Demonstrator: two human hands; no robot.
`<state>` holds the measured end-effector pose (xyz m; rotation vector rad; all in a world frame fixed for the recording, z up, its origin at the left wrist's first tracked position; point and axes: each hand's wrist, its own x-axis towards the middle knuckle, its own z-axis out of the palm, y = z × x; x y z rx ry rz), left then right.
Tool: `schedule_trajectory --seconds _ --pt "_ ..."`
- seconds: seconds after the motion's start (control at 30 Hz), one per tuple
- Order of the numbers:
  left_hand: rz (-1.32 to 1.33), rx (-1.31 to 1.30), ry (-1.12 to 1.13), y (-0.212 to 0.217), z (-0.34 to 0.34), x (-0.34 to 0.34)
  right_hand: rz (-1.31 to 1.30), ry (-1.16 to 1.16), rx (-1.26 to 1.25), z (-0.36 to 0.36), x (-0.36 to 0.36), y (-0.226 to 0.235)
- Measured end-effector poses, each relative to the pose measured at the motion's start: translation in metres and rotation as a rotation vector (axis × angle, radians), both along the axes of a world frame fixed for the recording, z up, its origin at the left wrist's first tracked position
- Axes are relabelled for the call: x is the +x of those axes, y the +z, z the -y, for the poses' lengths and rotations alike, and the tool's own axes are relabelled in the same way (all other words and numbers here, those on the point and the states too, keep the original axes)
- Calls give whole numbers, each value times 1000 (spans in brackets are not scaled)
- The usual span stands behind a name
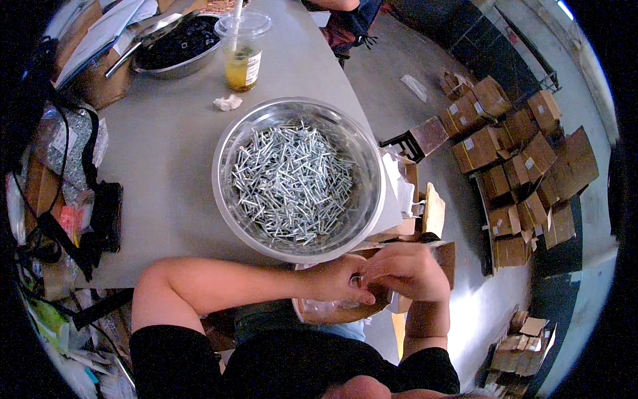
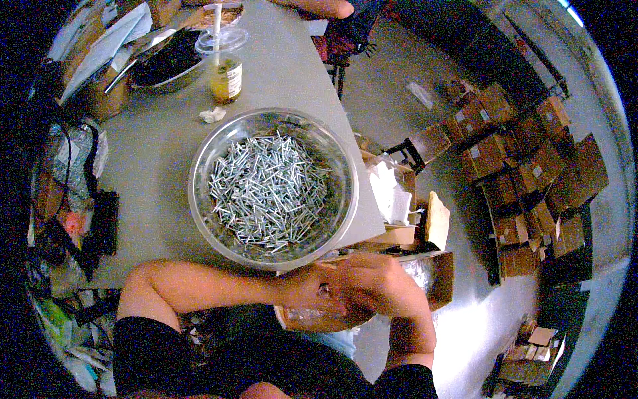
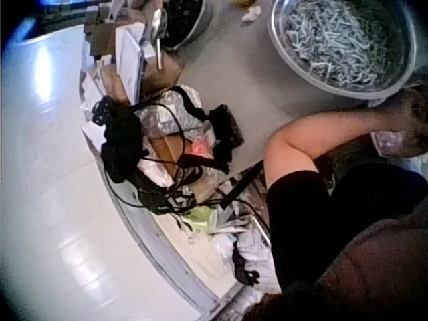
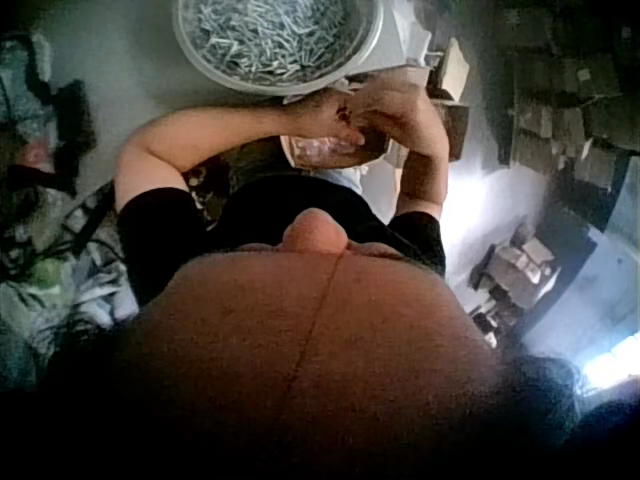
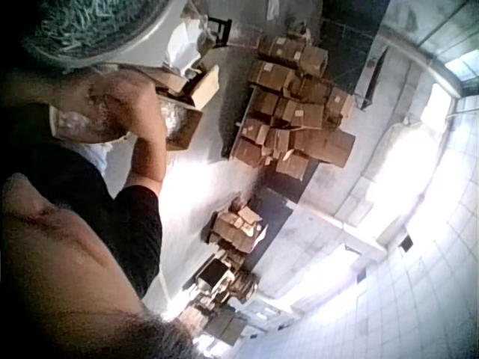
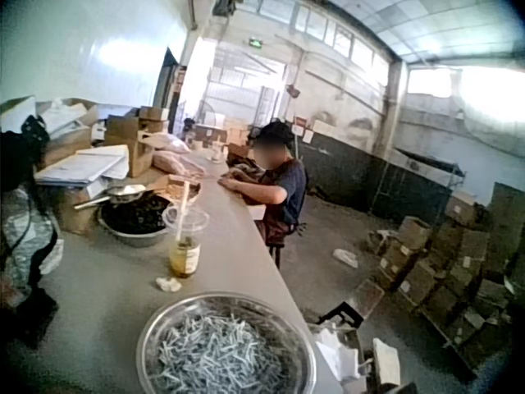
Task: The person sits at a table in a warehouse and packs small metal nails from a large metal bowl into small clear plastic bags. They repeatedly pick up handfuls of nails, place them into the bags, and set the filled bags into a cardboard box.
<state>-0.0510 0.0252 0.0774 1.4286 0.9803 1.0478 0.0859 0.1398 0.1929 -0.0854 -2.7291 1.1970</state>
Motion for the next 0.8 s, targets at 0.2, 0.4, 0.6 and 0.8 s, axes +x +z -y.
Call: schedule_trajectory --seconds 0.2,0.4,0.6,0.8 --pt "118 144 5 -6 -1 6 28 -71 48 24 13 -7" --pt "198 15 -94 -9 -1 4 -60 -75 164 26 19 -6" --pt "166 166 223 -4 -1 8 -98 -271 204 26 26 -24" --pt "-142 285 311 -1 2 2 180 -592 -54 34 36 -40"
